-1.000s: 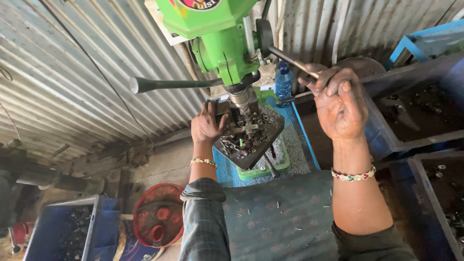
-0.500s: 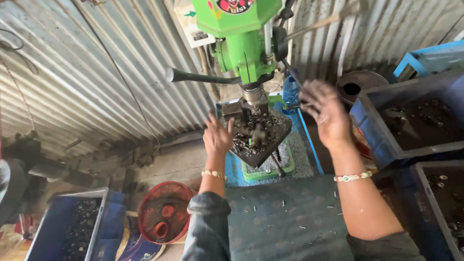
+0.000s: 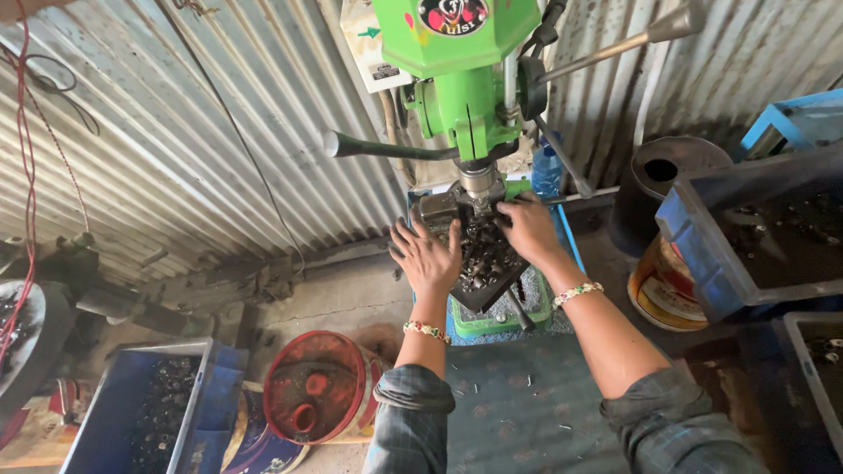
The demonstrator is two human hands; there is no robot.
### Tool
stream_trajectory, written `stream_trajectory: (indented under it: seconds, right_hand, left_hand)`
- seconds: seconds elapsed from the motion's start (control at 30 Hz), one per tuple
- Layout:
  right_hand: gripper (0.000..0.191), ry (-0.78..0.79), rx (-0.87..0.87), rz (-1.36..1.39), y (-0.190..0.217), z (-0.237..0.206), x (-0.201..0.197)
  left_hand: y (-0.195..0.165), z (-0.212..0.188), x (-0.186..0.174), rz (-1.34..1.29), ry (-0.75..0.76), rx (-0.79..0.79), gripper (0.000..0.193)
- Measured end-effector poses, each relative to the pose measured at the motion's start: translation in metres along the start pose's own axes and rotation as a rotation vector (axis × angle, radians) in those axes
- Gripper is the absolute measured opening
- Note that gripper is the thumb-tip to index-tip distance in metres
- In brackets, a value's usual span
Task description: The person sits at a bench drill press and repeatedly places small metal parts under the drill bit, operates the press to drill them, then drops the finished parts into a bin beside the machine. They occasionally reach into the bin of raw parts to grab the next piece and continue the cycle.
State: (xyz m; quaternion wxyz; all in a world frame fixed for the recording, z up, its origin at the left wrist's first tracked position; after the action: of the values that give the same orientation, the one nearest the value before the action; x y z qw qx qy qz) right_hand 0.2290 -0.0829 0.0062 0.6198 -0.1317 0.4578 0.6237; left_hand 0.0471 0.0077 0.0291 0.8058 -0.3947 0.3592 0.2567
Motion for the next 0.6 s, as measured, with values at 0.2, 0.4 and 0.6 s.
stream_trajectory:
  seconds: [0.2,0.4,0.6]
  right_hand:
    - [0.023,0.373,0.056,0.147,-0.010,-0.021,-0.028]
    - [0.020,0.366,0.546,-0.449,-0.095,-0.073,-0.148]
    - [0.027,0.111,0.531,-0.444,-0.087,-0.080,-0.170]
  left_hand:
    - [0.000,-0.001,0.001,-0.036,-0.020,0.010,0.088]
    - [-0.001,-0.001,0.000,-0.017,-0.001,-0.011,0.088]
    - [0.004,-0.002,0.010,0.047,-0.010,-0.004,0.090]
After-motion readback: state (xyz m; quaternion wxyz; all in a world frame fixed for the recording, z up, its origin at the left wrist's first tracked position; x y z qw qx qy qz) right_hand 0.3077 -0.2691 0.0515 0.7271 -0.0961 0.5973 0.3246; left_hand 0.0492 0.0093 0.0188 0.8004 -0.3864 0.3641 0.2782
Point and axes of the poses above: each hand's wrist, its own z-axis towards the middle knuckle, its own x-axis out of the palm, y = z × x, the point moved 3 cm from there along z, towards the middle knuckle
